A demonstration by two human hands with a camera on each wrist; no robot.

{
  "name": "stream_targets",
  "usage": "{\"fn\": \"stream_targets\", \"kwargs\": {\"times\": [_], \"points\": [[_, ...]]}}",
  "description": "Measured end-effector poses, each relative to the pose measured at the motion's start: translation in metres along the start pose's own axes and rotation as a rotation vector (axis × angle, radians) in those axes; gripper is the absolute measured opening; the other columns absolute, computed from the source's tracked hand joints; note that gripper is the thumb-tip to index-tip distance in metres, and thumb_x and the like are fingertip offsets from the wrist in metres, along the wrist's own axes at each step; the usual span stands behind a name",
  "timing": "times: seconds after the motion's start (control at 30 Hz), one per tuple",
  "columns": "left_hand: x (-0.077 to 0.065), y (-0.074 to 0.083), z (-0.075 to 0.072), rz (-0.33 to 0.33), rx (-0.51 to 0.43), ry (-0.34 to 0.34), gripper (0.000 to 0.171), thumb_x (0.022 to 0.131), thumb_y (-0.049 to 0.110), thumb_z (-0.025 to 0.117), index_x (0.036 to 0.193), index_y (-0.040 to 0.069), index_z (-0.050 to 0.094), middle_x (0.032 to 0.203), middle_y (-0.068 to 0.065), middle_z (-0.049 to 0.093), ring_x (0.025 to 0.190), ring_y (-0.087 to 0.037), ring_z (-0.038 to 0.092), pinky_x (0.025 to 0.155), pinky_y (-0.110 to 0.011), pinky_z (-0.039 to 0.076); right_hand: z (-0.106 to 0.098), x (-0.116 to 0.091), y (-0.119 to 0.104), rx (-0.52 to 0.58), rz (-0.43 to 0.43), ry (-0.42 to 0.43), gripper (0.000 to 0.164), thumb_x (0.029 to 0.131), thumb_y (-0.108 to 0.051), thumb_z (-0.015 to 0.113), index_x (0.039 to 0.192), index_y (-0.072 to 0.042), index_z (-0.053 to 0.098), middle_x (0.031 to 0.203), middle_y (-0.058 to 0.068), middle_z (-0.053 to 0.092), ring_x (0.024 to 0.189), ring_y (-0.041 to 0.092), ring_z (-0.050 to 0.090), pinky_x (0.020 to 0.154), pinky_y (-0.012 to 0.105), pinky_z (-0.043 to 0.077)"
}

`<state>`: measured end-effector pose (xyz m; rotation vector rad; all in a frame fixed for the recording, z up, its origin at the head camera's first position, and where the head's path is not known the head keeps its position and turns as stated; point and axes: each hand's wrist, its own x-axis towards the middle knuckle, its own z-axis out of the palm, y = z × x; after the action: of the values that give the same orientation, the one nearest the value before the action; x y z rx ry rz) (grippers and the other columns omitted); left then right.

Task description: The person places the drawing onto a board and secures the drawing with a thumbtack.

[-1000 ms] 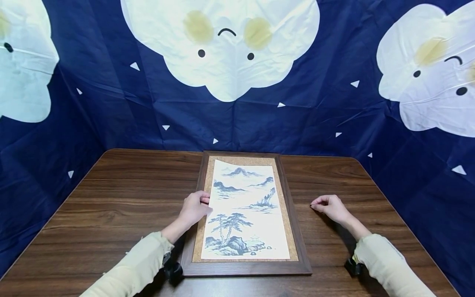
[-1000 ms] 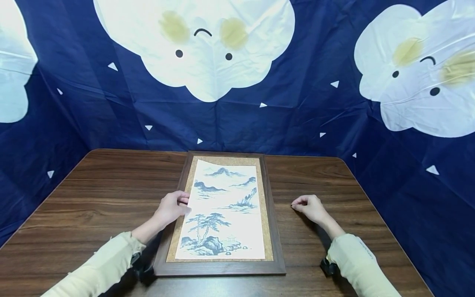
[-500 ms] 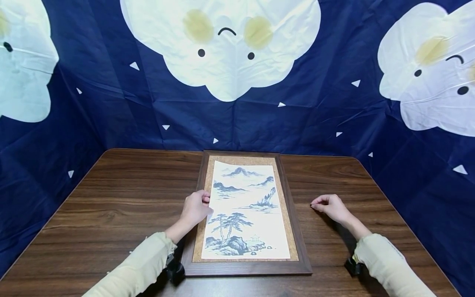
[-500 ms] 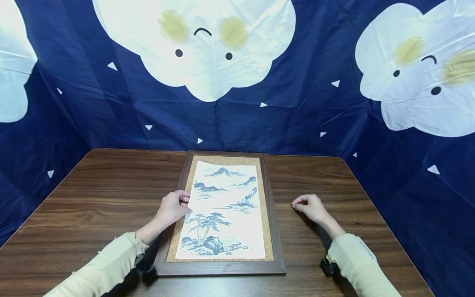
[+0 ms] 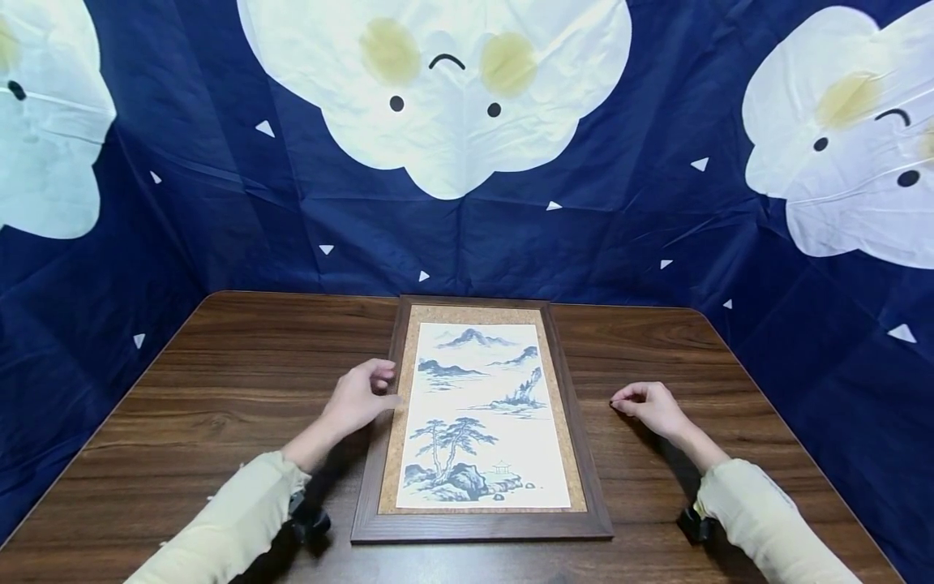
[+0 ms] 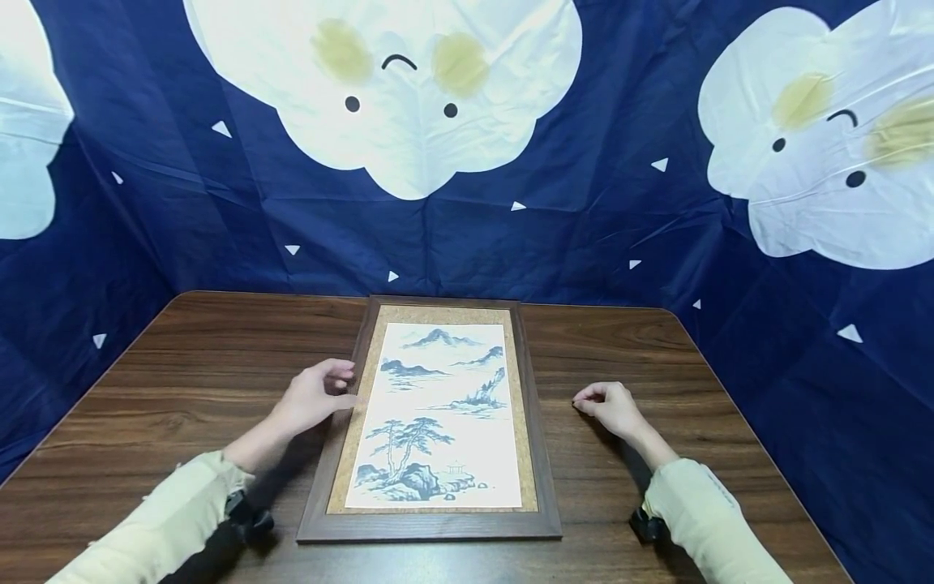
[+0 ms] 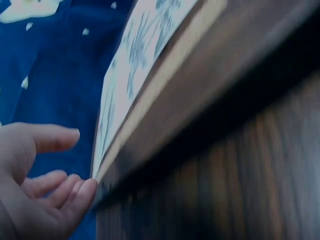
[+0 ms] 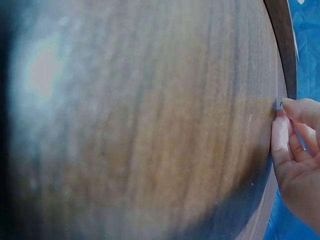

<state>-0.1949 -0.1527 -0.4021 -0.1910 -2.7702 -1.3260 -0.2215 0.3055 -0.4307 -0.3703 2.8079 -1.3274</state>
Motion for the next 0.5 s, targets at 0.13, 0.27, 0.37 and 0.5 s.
{"fn": "stream_targets", "kwargs": {"times": [0.13, 0.27, 0.37, 0.5], "points": [[-0.002, -0.017, -0.021, 0.021, -0.016, -0.026, 0.049, 0.072, 0.008, 0.073, 0.116, -0.006, 0.054, 0.111, -0.021, 0.059, 0.097, -0.032, 0.057, 0.084, -0.043, 0.045, 0.000, 0.001, -0.002, -0.024, -0.007, -0.001, 0.010, 0.079, -0.002, 0.066, 0.083, 0.006, 0.068, 0.070, 0.011, 0.065, 0.053, 0.001, 0.047, 0.047, 0.020, 0.041], [-0.007, -0.031, -0.033, 0.019, -0.056, -0.094, 0.047, 0.073, 0.007, 0.073, 0.113, -0.009, 0.053, 0.109, -0.024, 0.059, 0.096, -0.032, 0.057, 0.081, -0.040, 0.046, 0.002, 0.006, -0.007, -0.066, -0.014, -0.010, 0.008, 0.080, -0.003, 0.065, 0.082, 0.005, 0.068, 0.069, 0.010, 0.064, 0.052, 0.003, 0.048, 0.047, 0.021, 0.042], [-0.011, -0.038, -0.033, 0.012, -0.105, -0.159, 0.052, 0.073, 0.008, 0.073, 0.116, -0.011, 0.051, 0.111, -0.026, 0.057, 0.096, -0.032, 0.057, 0.080, -0.036, 0.047, 0.005, 0.011, -0.014, -0.067, -0.016, -0.009, 0.007, 0.079, -0.002, 0.065, 0.081, 0.004, 0.068, 0.070, 0.010, 0.065, 0.053, 0.006, 0.051, 0.048, 0.022, 0.044], [-0.013, -0.042, -0.027, -0.003, -0.140, -0.218, 0.058, 0.072, 0.008, 0.074, 0.120, -0.012, 0.048, 0.116, -0.026, 0.055, 0.098, -0.031, 0.055, 0.081, -0.035, 0.046, 0.010, 0.018, -0.026, -0.057, -0.051, 0.004, 0.007, 0.078, -0.002, 0.066, 0.081, 0.004, 0.068, 0.076, 0.011, 0.067, 0.059, 0.007, 0.055, 0.052, 0.022, 0.046]]}}
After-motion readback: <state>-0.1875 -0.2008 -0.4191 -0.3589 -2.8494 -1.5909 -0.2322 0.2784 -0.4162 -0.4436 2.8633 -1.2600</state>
